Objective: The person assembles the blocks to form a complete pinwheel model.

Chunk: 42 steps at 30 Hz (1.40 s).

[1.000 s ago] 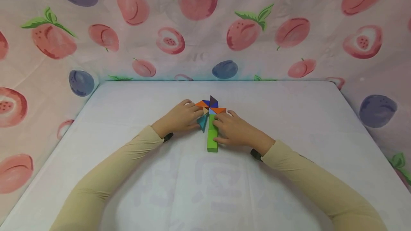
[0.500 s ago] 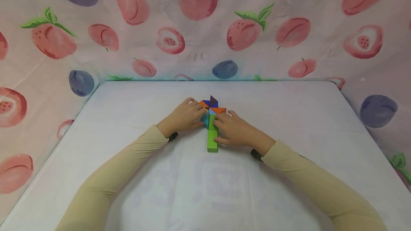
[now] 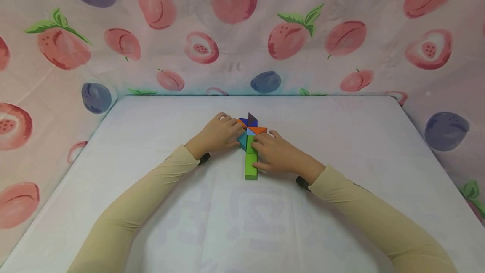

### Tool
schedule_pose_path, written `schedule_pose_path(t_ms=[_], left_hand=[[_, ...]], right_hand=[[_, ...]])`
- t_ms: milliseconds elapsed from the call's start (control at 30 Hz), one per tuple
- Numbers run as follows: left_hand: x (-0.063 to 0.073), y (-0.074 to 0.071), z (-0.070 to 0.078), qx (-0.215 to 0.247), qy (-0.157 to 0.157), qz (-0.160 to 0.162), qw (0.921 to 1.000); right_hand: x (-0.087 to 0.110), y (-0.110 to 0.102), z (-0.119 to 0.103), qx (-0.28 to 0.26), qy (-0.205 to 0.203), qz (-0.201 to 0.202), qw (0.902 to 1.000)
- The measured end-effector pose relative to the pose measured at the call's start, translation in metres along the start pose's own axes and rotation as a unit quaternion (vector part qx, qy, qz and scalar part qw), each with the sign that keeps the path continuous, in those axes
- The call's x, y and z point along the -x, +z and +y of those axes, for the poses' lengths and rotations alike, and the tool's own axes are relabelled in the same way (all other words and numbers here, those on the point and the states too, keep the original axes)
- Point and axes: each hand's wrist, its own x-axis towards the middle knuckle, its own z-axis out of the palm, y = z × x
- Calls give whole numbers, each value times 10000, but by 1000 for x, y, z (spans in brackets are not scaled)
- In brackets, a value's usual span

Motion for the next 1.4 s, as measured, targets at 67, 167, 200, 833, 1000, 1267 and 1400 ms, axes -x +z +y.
schedule_pose_path(t_ms=[67,167,200,833,1000,1267,1400], left_hand=[[0,1,-1,41,63,132,9999],[0,3,-2,140,145,299,9994],[0,3,-3,169,172,325,9992],[-1,8,-11,287,4,532,9982],[4,7,-12,403,-334,275,9982],[-1,15,-8,122,-633,538,9965],[-2,12,-5,144,-790,196,9966]], right_hand=[[0,0,0,-10,4,-1,10000],[0,1,0,-15,11,-18,10000],[0,1,1,-15,17,-28,10000],[-1,-1,-1,-24,52,-107,9999],[0,-2,-1,-6,96,-160,9998],[0,-2,0,-12,45,-93,9999],[0,0,0,-1,64,-111,9999]])
